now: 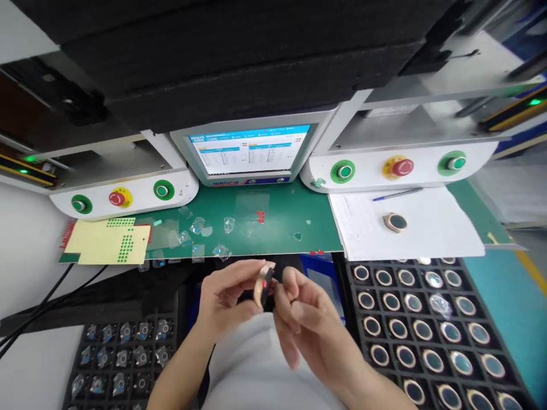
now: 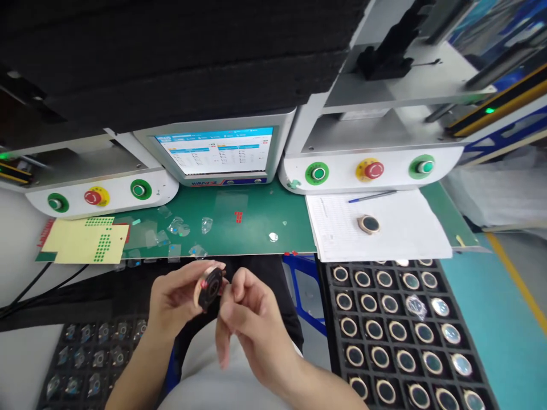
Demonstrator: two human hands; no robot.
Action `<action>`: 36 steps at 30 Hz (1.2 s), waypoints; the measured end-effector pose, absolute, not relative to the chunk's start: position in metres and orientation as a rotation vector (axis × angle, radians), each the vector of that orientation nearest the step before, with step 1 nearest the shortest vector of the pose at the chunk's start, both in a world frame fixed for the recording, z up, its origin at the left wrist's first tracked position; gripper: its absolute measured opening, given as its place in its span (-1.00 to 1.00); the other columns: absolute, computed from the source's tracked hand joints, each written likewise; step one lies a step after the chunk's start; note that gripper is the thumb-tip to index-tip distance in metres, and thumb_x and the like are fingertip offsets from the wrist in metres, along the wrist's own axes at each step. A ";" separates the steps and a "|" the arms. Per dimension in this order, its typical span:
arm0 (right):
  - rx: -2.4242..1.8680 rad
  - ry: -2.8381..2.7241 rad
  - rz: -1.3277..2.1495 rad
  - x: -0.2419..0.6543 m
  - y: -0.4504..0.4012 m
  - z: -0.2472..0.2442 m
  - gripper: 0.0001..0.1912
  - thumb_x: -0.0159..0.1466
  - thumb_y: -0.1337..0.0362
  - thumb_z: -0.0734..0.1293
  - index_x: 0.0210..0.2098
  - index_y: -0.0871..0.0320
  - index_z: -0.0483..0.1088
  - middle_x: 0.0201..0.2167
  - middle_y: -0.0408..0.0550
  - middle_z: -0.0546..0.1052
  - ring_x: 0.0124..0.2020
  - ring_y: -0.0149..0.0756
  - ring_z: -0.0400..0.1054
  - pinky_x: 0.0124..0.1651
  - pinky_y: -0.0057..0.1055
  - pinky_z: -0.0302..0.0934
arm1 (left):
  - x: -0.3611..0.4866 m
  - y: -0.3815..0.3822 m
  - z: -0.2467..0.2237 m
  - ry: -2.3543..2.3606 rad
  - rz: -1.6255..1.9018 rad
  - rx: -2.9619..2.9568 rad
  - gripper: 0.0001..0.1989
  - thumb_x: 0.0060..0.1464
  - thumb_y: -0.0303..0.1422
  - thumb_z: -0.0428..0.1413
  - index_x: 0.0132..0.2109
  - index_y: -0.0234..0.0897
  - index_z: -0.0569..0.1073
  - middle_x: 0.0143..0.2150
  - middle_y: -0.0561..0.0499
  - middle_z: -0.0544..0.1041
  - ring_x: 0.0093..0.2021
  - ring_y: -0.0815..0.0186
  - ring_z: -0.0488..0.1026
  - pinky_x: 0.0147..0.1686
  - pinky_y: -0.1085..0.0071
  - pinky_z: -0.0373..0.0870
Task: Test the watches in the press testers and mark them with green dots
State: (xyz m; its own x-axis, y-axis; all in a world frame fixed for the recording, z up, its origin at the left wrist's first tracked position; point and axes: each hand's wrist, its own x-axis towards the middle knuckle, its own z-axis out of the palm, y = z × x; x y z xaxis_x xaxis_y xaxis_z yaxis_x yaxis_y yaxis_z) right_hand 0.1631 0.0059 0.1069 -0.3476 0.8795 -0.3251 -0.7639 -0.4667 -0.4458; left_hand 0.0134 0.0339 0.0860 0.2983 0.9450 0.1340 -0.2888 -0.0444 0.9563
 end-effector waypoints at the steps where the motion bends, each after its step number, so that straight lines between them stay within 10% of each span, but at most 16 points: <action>1: -0.652 -0.279 1.904 0.165 0.006 0.107 -0.65 0.16 0.17 0.45 -0.43 0.10 0.16 -0.64 -0.36 0.28 -0.76 -0.56 0.19 -0.73 -0.68 0.08 | 0.015 0.034 0.086 0.706 1.113 1.001 -0.64 0.11 -0.26 0.23 0.06 -0.20 0.54 -0.03 -0.16 0.60 -0.20 0.22 0.60 -0.27 0.43 0.59; 8: -0.844 -0.358 1.579 0.171 0.008 0.102 -0.81 0.19 0.24 0.41 -0.46 0.13 0.32 -0.64 -0.26 0.26 -0.61 -0.50 0.17 -0.55 -0.60 0.18 | 0.020 0.027 0.090 0.566 0.952 0.386 -0.69 0.28 -0.24 0.00 -0.13 -0.39 0.52 -0.34 -0.14 0.61 -0.64 0.43 0.46 -0.70 0.62 0.37; 18: -0.936 -0.655 1.322 0.162 0.001 0.091 -0.85 0.26 0.27 0.36 -0.41 0.11 0.32 -0.58 -0.24 0.33 -0.50 -0.47 0.25 -0.40 -0.56 0.23 | 0.028 0.022 0.094 0.868 1.115 0.540 -0.66 0.15 -0.17 0.16 -0.42 -0.35 0.36 -0.57 0.07 0.44 -0.74 0.65 0.00 -0.78 0.74 -0.14; 28: -0.898 -0.800 1.405 0.135 -0.005 0.095 -0.89 0.33 0.27 0.29 -0.14 -0.01 0.32 -0.07 -0.06 0.43 0.05 -0.26 0.37 0.09 -0.29 0.29 | 0.031 0.009 0.094 0.748 1.228 0.708 -0.73 0.25 -0.16 0.03 -0.27 -0.29 0.40 -0.47 0.07 0.40 -0.63 0.57 0.06 -0.67 0.65 -0.02; 36: -0.896 -0.943 1.436 0.126 -0.006 0.111 -0.76 0.37 0.23 0.25 0.03 -0.05 0.37 0.01 -0.05 0.46 0.09 -0.33 0.36 0.12 -0.44 0.29 | 0.033 0.005 0.106 0.894 1.350 1.038 -0.77 0.29 -0.24 -0.01 -0.27 -0.24 0.45 -0.48 0.08 0.33 -0.54 0.47 0.22 -0.58 0.57 0.19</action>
State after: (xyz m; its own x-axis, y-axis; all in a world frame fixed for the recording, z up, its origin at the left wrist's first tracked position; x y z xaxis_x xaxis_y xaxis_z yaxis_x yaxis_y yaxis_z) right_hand 0.1259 -0.0056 0.1108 -0.0684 0.9976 -0.0116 -0.3863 -0.0372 -0.9216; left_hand 0.0334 0.0055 0.1055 0.0465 0.9963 0.0727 -0.3212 -0.0540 0.9455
